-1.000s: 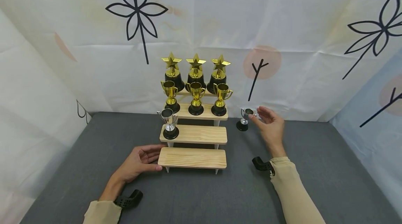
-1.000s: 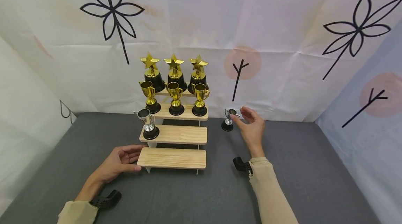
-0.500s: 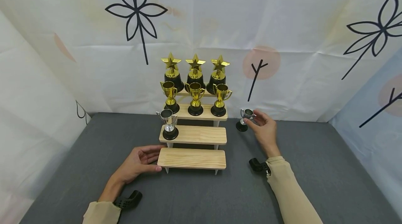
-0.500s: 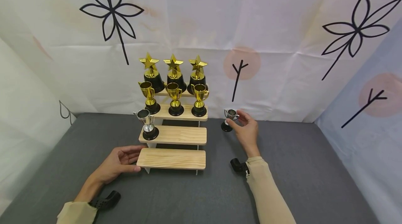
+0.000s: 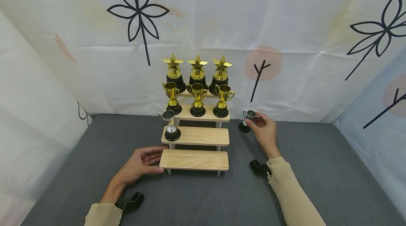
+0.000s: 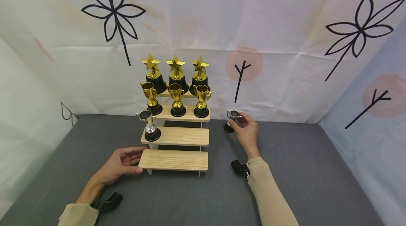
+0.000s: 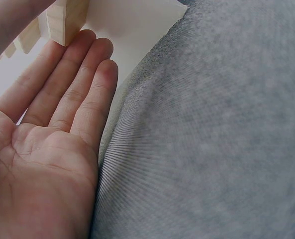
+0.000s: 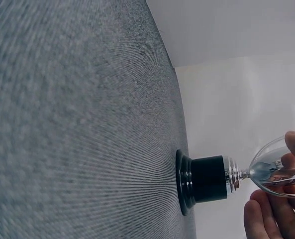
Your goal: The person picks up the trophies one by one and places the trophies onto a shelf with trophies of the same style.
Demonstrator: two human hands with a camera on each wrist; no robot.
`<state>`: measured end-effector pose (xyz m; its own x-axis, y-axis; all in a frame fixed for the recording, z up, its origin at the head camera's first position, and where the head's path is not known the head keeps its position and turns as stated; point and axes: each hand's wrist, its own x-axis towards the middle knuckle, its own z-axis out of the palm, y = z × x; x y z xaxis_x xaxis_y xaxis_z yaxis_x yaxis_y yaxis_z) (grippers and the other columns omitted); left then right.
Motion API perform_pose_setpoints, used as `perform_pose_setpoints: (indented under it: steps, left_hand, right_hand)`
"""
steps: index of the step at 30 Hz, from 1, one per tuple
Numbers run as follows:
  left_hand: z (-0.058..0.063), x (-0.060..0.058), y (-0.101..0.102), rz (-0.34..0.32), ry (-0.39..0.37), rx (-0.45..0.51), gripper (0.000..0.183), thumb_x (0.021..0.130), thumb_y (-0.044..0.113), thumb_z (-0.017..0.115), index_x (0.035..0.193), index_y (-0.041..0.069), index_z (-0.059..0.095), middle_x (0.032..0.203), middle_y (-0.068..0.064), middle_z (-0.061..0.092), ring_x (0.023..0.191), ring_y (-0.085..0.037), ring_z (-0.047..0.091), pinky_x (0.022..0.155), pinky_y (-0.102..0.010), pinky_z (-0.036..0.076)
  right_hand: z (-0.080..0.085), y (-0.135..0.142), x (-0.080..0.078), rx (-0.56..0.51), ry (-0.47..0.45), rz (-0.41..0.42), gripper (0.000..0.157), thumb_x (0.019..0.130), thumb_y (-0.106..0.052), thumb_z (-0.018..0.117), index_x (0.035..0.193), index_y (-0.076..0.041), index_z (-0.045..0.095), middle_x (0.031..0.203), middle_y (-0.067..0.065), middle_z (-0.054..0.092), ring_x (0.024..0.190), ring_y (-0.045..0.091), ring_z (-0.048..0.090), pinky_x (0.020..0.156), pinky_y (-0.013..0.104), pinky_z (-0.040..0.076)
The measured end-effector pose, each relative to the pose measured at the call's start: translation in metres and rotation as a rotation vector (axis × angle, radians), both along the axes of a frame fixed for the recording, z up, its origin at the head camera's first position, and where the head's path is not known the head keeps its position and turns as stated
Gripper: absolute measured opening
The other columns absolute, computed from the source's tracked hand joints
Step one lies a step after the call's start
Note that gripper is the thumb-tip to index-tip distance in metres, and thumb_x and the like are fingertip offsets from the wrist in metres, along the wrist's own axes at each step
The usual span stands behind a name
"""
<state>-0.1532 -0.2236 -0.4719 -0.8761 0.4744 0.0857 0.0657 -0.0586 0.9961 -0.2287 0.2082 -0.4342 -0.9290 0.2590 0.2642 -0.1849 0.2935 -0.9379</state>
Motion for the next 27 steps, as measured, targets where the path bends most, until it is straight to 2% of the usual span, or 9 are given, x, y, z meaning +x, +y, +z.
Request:
perform_pose_setpoints:
  steps: [8,15,19,27]
  left_hand:
    - [0.000,0.001,0.000,-0.003,0.005,0.007,0.074,0.078,-0.007,0.083,0.141,-0.019,0.044,0.143,-0.033,0.050,0.122,-0.016,0.063,0.104,-0.033,0.053]
    - [0.000,0.001,0.000,-0.005,0.005,0.008,0.074,0.078,-0.007,0.082,0.141,-0.019,0.044,0.143,-0.034,0.049,0.122,-0.017,0.063,0.103,-0.033,0.053]
    - [0.000,0.001,0.000,-0.006,0.006,0.007,0.074,0.078,-0.008,0.082,0.141,-0.019,0.044,0.143,-0.034,0.049,0.122,-0.017,0.063,0.103,-0.033,0.053]
    - [-0.001,0.000,0.000,-0.009,0.012,0.009,0.074,0.078,-0.008,0.082,0.141,-0.019,0.045,0.142,-0.034,0.050,0.122,-0.017,0.062,0.104,-0.033,0.053]
  right_hand:
    - [-0.003,0.000,0.000,0.000,0.091,0.009,0.042,0.087,0.005,0.077,0.126,0.013,0.063,0.113,0.030,0.067,0.091,-0.001,0.063,0.085,0.008,0.053]
    - [0.004,-0.004,0.005,0.008,0.103,0.010,0.040,0.088,0.004,0.077,0.124,0.013,0.064,0.113,0.030,0.068,0.093,0.005,0.065,0.087,0.010,0.054]
    - [0.007,-0.004,0.007,-0.001,0.104,0.007,0.042,0.087,0.002,0.079,0.125,0.013,0.064,0.113,0.031,0.068,0.091,-0.001,0.063,0.086,0.009,0.053]
    - [0.028,-0.008,0.020,-0.035,0.140,0.017,0.040,0.086,0.003,0.080,0.122,0.011,0.067,0.109,0.027,0.068,0.089,0.002,0.065,0.085,0.012,0.055]
